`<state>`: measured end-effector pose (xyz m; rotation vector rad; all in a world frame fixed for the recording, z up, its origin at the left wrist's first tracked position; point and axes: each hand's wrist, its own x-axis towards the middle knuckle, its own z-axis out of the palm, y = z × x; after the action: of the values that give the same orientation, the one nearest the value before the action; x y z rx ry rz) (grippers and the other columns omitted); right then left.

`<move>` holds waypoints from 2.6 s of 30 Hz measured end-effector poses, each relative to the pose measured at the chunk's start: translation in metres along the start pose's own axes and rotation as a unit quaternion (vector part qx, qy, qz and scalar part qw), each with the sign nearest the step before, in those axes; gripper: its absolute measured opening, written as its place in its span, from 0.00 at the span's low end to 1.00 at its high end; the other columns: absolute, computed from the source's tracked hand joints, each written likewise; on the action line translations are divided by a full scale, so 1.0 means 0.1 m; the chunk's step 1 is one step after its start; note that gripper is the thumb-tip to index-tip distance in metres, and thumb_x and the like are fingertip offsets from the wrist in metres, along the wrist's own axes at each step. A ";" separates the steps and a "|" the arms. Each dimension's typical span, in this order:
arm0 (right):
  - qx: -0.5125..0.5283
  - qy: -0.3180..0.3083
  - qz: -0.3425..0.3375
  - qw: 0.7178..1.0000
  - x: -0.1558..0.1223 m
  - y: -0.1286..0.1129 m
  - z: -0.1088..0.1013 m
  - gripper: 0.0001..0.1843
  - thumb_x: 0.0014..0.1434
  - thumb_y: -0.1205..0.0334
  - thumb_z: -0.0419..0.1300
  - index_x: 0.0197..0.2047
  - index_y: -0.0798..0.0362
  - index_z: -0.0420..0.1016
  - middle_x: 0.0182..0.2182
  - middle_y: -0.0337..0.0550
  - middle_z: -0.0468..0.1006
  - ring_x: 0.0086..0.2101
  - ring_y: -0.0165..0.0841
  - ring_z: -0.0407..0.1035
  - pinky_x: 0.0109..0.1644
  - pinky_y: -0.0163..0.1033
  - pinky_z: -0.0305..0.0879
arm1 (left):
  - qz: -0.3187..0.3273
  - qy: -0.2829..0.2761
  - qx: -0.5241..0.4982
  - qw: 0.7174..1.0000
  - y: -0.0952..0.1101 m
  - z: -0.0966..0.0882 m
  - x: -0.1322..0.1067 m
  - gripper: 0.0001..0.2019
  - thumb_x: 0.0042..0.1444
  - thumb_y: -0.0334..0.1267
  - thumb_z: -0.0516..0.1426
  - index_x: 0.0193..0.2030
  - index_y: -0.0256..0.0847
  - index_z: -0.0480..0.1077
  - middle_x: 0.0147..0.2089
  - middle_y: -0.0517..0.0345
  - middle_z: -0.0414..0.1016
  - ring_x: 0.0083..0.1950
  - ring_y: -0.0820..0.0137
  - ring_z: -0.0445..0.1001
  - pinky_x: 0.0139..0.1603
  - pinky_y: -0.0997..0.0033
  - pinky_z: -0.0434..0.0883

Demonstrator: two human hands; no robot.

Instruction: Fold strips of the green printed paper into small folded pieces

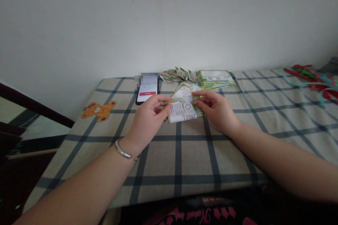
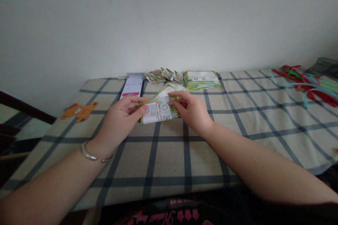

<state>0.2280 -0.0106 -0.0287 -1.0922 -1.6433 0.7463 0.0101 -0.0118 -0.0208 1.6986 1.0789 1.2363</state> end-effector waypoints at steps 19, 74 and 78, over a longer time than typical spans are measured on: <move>0.072 -0.013 0.036 0.997 0.01 0.03 0.07 0.14 0.53 0.57 0.65 0.42 0.50 0.71 0.29 0.39 0.78 0.28 0.30 0.72 0.30 0.38 0.68 | -0.009 0.010 -0.015 1.000 -0.01 -0.02 0.03 0.08 0.56 0.37 0.61 0.41 0.37 0.72 0.36 0.54 0.80 0.34 0.70 0.78 0.32 0.75 0.74; -0.368 -0.097 -0.090 0.920 0.16 0.09 -0.02 0.10 0.57 0.61 0.63 0.43 0.51 0.80 0.40 0.47 0.76 0.43 0.39 0.69 0.52 0.46 0.63 | 0.145 -0.089 0.524 0.835 0.02 -0.09 0.13 0.07 0.60 0.35 0.59 0.42 0.43 0.78 0.42 0.55 0.76 0.44 0.63 0.72 0.44 0.63 0.68; -0.356 -0.099 -0.123 0.921 0.16 0.11 0.00 0.06 0.57 0.64 0.63 0.37 0.47 0.82 0.39 0.44 0.76 0.42 0.37 0.68 0.53 0.46 0.60 | 0.172 -0.108 0.513 0.834 0.00 -0.10 0.15 0.07 0.60 0.34 0.59 0.40 0.46 0.79 0.42 0.56 0.77 0.44 0.63 0.71 0.47 0.61 0.66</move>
<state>0.2299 0.0081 -0.0318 -1.2872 -2.2632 0.0697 0.0033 0.0029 -0.0140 2.8620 1.4574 0.5890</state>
